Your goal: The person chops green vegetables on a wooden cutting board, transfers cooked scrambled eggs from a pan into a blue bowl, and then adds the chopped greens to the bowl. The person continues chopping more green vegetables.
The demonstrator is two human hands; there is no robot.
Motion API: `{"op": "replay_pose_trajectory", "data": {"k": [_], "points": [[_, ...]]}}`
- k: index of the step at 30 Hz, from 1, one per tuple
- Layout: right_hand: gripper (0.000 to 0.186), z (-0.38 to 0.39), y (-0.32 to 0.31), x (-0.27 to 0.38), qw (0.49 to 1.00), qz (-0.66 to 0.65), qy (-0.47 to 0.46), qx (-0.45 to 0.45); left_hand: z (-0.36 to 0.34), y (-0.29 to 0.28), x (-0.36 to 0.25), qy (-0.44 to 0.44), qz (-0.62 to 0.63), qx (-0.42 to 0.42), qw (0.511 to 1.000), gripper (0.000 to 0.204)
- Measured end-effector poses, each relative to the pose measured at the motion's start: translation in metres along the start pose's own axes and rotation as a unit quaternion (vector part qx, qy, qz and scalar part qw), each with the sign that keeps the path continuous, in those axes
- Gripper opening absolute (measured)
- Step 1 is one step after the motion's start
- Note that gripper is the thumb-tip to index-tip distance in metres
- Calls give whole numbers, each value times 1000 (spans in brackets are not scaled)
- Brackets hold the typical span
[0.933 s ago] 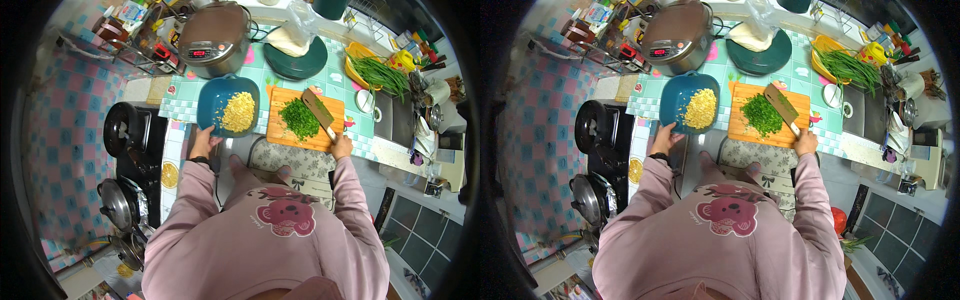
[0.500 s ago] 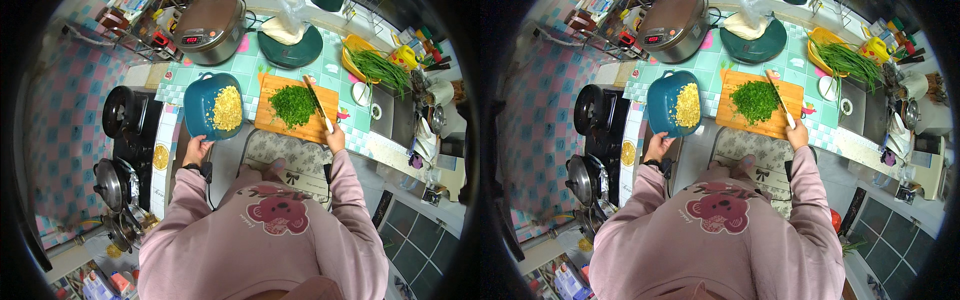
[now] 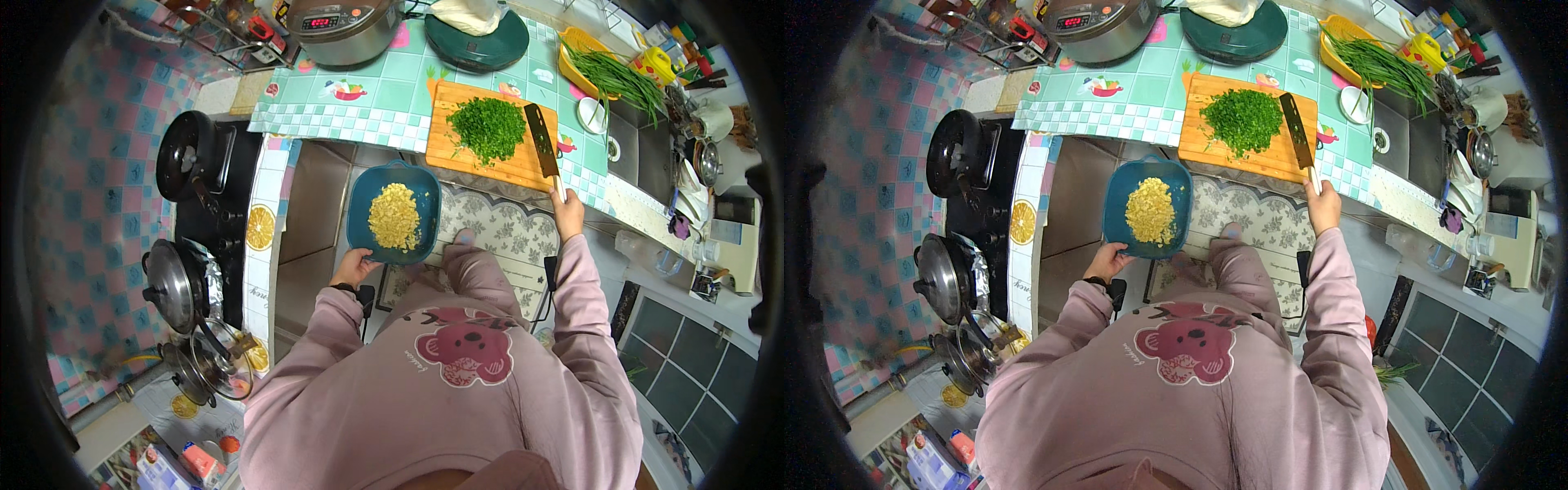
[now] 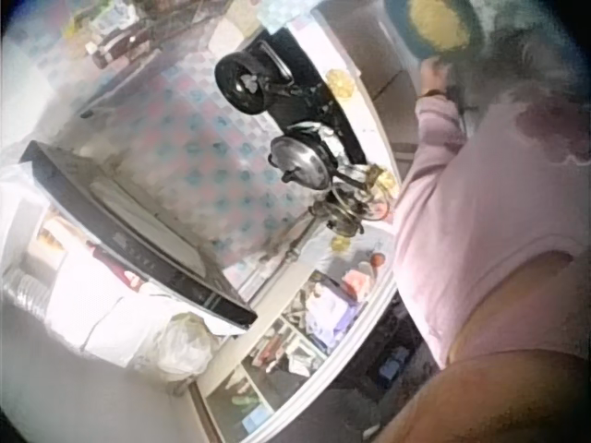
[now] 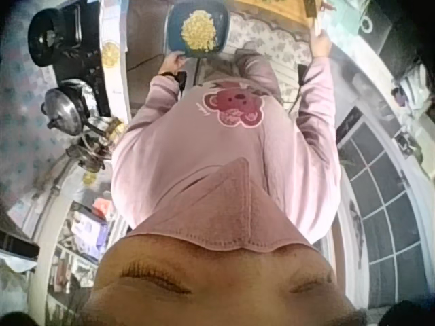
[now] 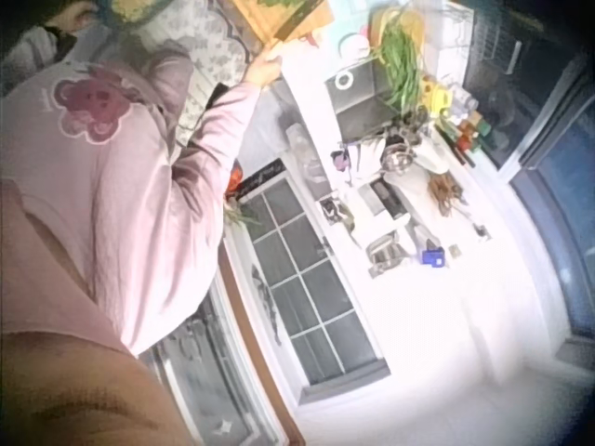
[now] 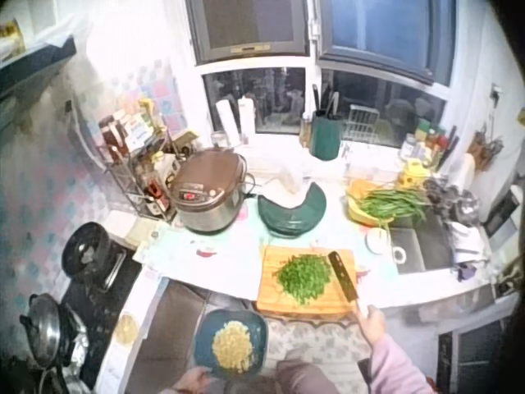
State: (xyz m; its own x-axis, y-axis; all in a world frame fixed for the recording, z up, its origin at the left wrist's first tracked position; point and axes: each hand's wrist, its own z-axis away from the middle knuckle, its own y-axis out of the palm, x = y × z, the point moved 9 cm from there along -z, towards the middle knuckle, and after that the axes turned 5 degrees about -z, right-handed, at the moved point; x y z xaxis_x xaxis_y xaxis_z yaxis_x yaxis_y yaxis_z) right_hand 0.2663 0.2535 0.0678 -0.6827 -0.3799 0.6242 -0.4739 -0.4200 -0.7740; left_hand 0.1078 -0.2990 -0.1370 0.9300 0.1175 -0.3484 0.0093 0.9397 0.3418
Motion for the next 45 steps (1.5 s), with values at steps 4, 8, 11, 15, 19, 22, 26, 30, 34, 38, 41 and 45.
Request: {"op": "replay_pose_trajectory", "data": {"k": [4,8,11,15,19,22,26,30,34,38,41,45], "points": [[41,-14,-6,6,1000,26,-14,-2,4,24,4,35,-85,-30,995,40],[39,-55,0,12,995,84,-42,30,-8,52,21,38,-156,-92,983,46],[38,-84,5,9,989,127,-53,49,-20,83,43,25,-154,-88,984,47],[35,-109,4,15,982,121,-139,35,-31,137,66,25,-82,-24,996,53],[38,-121,10,16,976,106,-174,78,-38,165,73,25,-57,-9,998,52],[38,-115,12,15,976,91,-169,105,-37,167,78,13,-64,-23,998,53],[35,-84,13,11,980,54,-143,126,-36,172,71,12,-105,-2,994,51],[34,-53,11,6,983,46,-126,128,-35,175,64,8,-125,-12,992,54],[33,-22,11,-5,987,34,-88,133,-27,184,57,5,-118,15,993,60],[30,6,14,-11,990,3,-80,113,-19,194,55,18,-125,41,991,63],[30,23,16,-15,991,5,-85,106,-22,198,58,2,-140,47,989,67],[28,50,16,-28,989,27,-58,131,-30,199,58,-1,-131,55,990,69]]}}
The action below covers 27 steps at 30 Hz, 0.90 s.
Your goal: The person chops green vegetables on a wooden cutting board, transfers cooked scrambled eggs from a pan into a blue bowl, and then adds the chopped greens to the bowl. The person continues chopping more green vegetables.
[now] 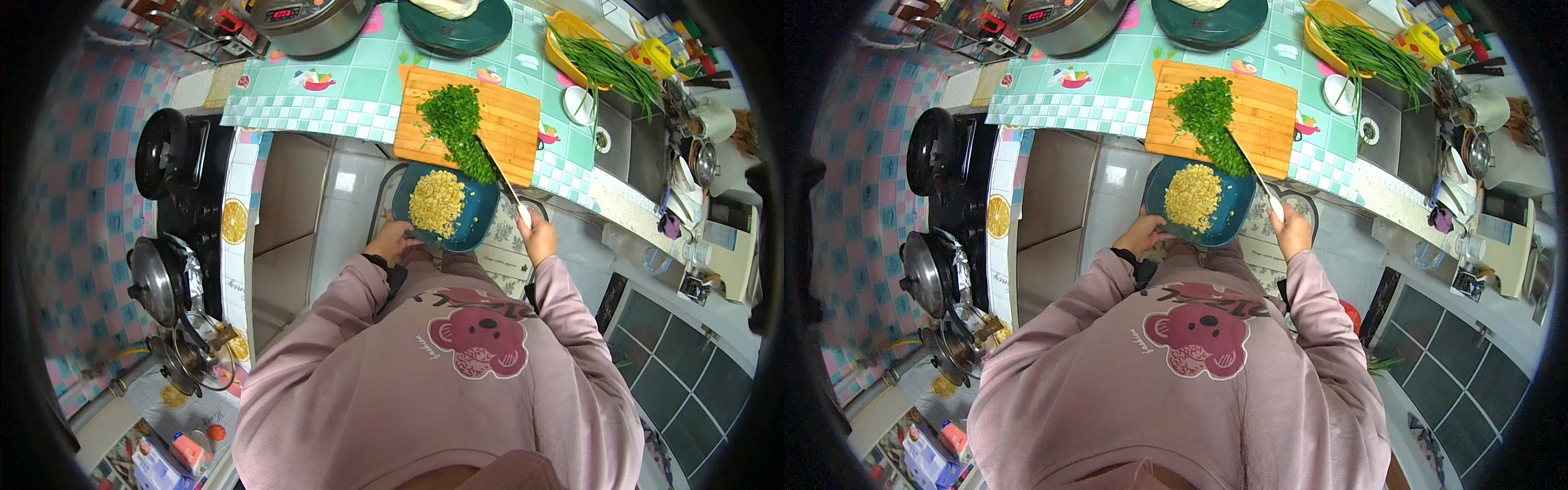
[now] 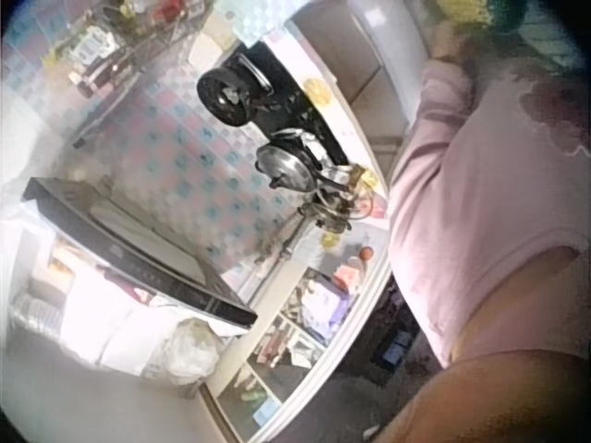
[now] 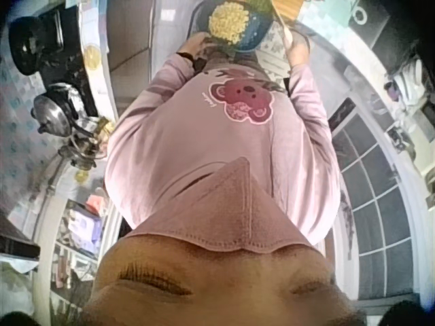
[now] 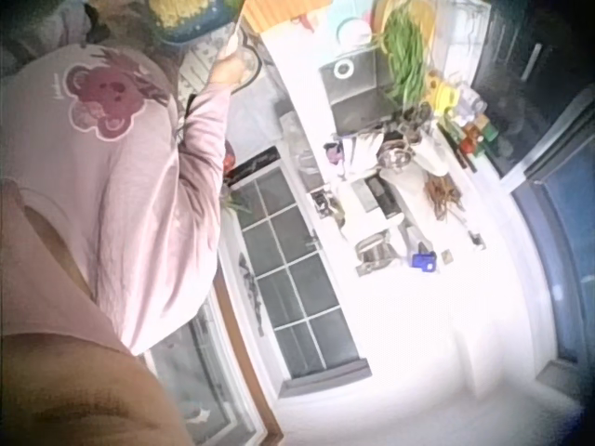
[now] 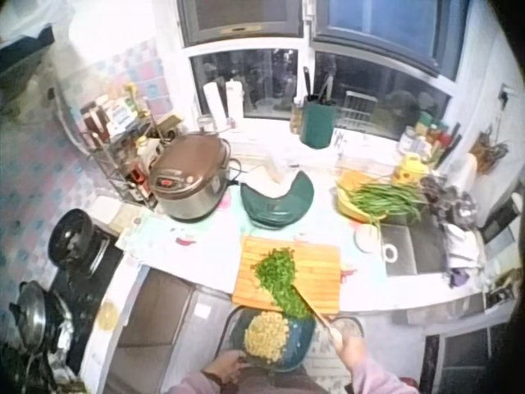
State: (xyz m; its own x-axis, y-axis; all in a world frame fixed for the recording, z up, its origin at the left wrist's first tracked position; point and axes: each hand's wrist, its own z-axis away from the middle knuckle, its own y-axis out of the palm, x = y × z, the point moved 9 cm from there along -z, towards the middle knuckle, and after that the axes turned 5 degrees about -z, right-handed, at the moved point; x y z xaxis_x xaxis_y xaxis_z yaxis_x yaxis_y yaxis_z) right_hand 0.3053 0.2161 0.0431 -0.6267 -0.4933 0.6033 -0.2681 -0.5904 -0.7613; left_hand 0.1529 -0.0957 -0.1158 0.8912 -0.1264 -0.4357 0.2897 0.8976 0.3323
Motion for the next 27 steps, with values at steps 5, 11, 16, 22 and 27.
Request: {"op": "replay_pose_trajectory", "data": {"k": [5,11,16,22,27], "points": [[28,40,-1,1,997,-5,-29,65,-2,-6,-3,-6,-24,-7,1000,70],[31,-15,-33,7,999,-12,-38,-33,2,-3,-11,8,-18,16,1000,72],[36,-129,-43,33,991,63,-83,-87,5,-6,-9,6,8,-18,1000,69],[34,-176,-29,53,989,99,-104,-35,10,-14,-10,-3,9,-42,999,69],[33,-145,-20,51,986,92,-135,15,17,-13,-15,3,-2,-32,999,71]]}}
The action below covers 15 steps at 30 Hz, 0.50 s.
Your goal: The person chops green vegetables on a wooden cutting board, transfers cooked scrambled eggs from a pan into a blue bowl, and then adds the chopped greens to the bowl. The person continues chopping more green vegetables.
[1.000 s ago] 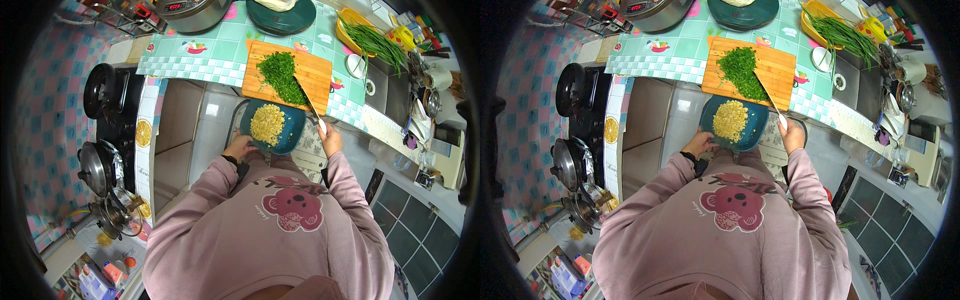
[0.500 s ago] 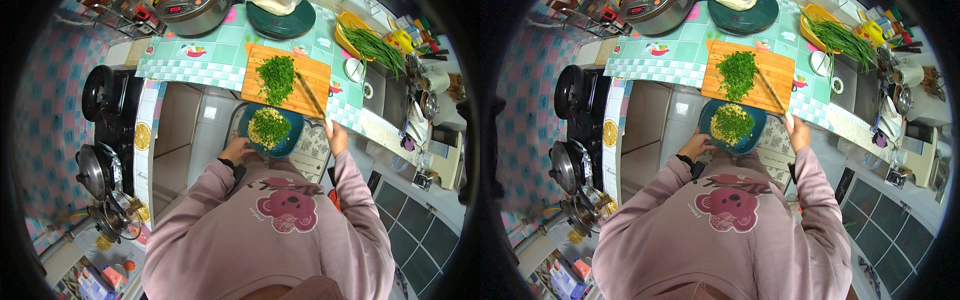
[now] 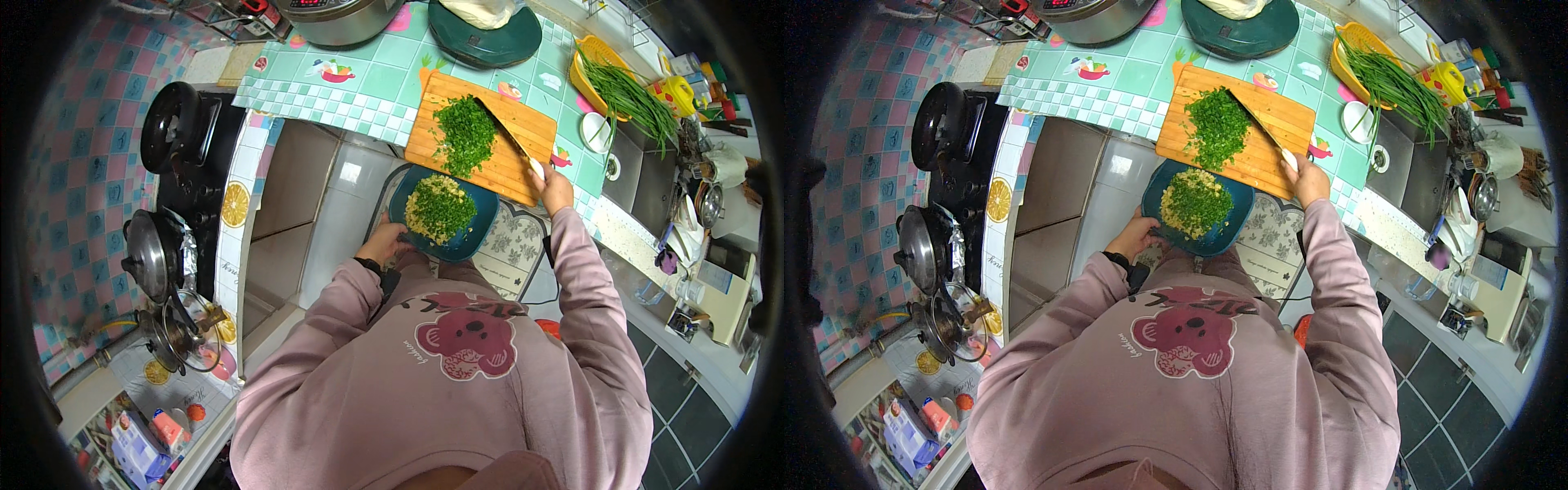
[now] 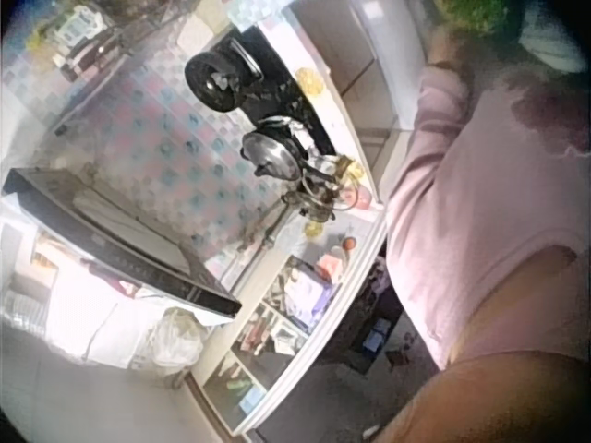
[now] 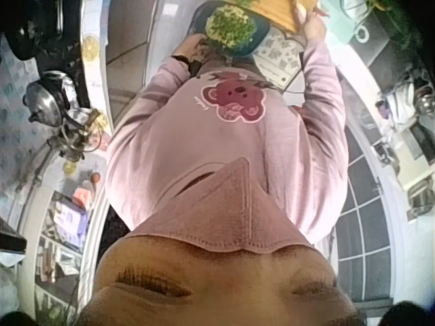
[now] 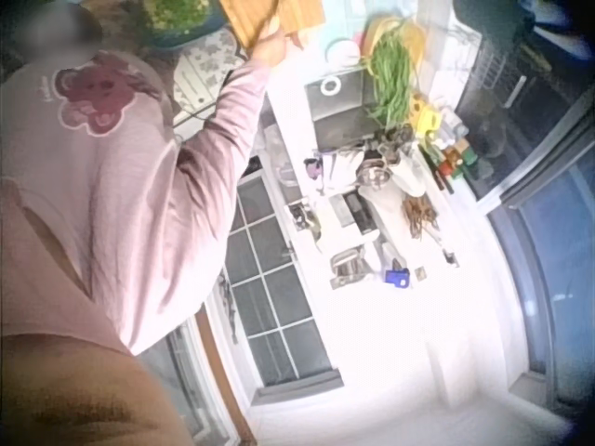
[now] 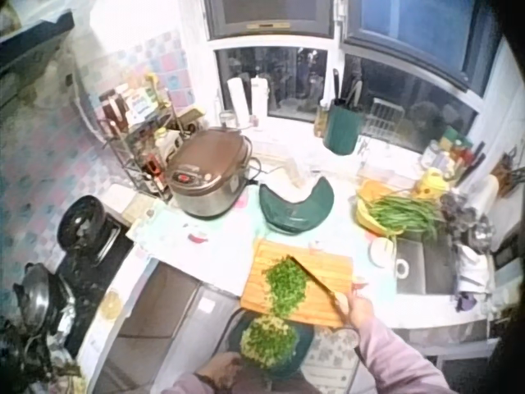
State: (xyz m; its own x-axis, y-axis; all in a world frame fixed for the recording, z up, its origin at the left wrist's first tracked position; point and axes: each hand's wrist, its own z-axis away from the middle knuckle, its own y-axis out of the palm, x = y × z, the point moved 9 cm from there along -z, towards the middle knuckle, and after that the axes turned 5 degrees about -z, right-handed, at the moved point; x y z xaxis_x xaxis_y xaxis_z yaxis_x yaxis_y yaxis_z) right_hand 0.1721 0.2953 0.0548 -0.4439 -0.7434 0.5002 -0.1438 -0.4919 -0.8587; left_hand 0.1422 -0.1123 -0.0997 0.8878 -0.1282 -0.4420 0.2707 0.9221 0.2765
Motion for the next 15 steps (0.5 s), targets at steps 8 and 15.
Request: {"op": "replay_pose_trajectory", "data": {"k": [8,15], "points": [[30,85,13,9,999,-16,24,23,4,1,-5,-12,-19,-4,1000,65],[30,166,36,22,996,-12,-8,92,2,3,-12,-11,-12,24,1000,65]]}}
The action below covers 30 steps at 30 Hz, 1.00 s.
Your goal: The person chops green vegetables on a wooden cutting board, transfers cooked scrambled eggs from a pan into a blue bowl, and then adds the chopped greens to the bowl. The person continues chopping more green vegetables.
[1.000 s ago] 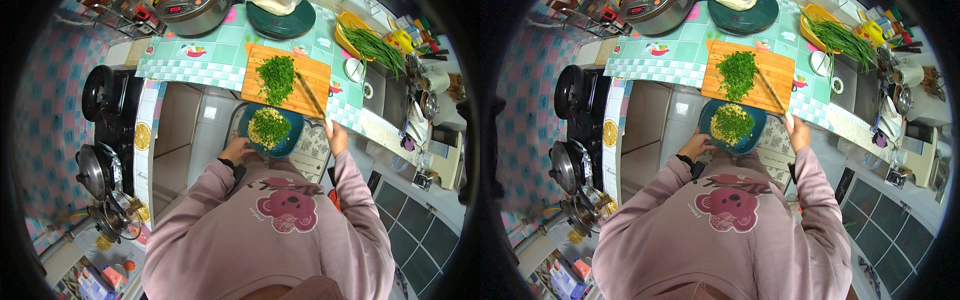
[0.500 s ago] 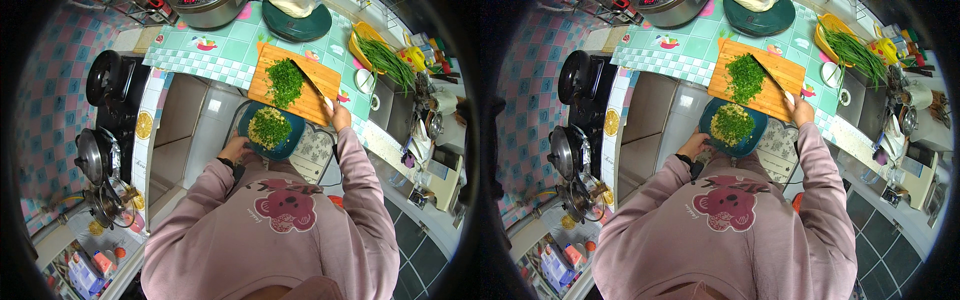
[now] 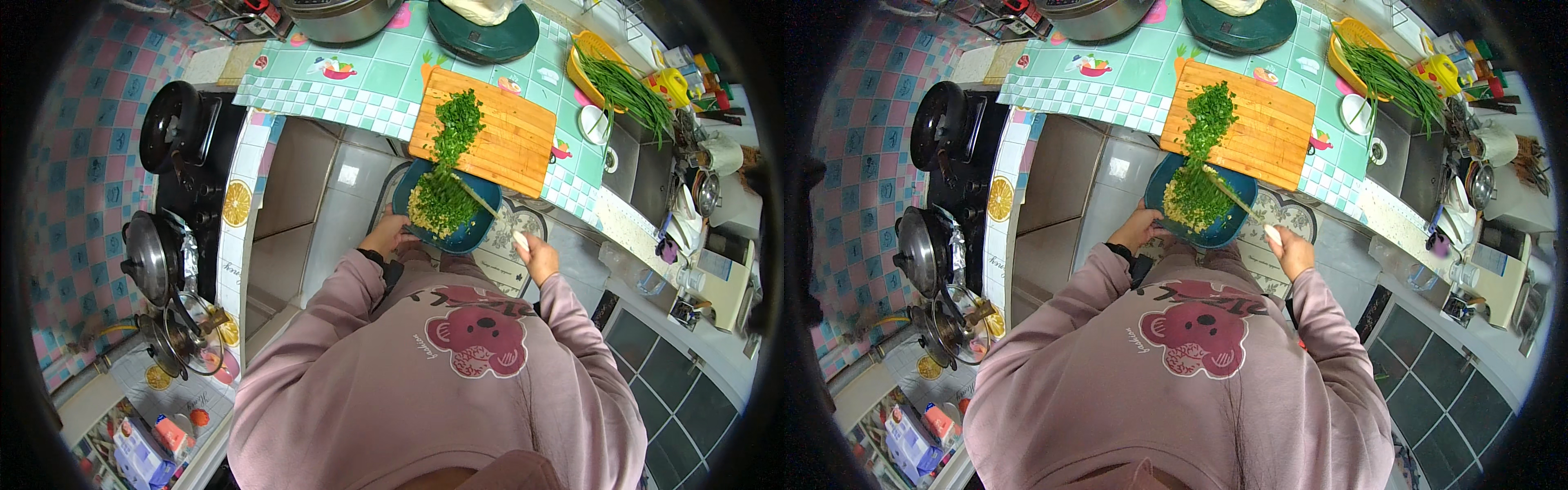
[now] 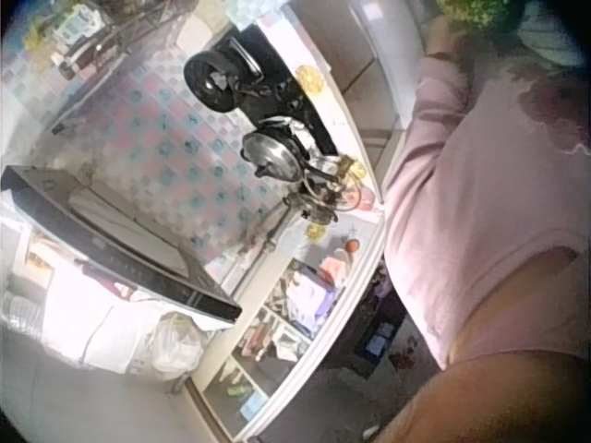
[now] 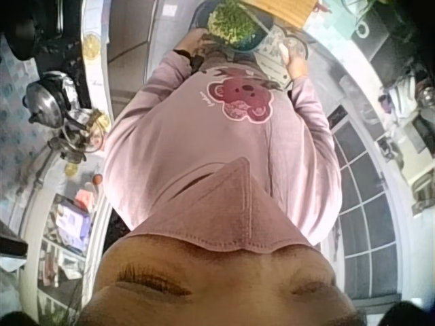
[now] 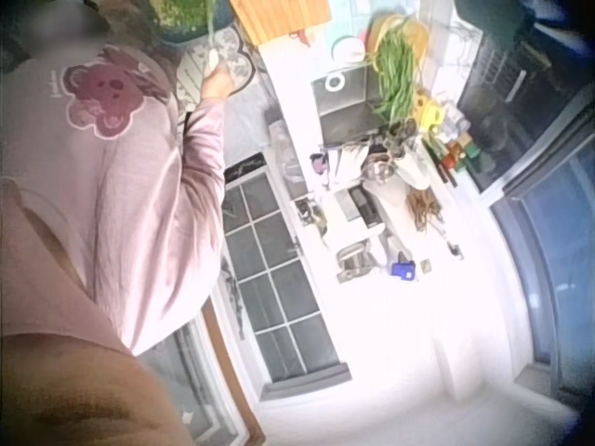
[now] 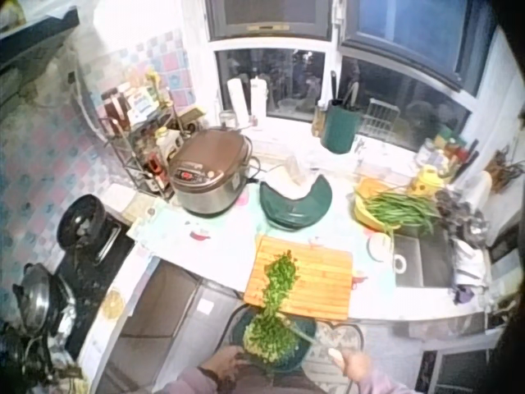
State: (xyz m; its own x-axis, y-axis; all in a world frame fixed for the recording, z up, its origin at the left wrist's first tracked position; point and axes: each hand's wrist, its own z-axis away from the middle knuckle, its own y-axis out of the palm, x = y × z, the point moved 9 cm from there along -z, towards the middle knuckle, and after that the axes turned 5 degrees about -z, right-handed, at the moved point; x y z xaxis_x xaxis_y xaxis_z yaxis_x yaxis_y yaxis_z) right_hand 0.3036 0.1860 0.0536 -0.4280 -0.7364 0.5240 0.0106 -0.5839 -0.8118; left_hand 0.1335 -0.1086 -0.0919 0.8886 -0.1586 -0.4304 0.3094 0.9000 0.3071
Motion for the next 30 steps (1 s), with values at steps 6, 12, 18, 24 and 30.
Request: {"op": "replay_pose_trajectory", "data": {"k": [6,12,18,24,30], "points": [[26,-46,-36,12,991,36,-39,-119,0,-11,-1,17,17,-3,1000,68],[32,-179,-70,17,988,51,-2,-148,5,-24,-4,46,43,-15,998,61],[34,-210,-59,14,994,31,-25,-101,10,-38,-3,40,55,-55,996,62],[33,-153,-34,8,1000,9,-13,-25,17,-36,-8,33,51,-54,997,64],[27,-80,-8,13,1000,-12,-17,-2,22,-35,-10,13,53,-86,995,63]]}}
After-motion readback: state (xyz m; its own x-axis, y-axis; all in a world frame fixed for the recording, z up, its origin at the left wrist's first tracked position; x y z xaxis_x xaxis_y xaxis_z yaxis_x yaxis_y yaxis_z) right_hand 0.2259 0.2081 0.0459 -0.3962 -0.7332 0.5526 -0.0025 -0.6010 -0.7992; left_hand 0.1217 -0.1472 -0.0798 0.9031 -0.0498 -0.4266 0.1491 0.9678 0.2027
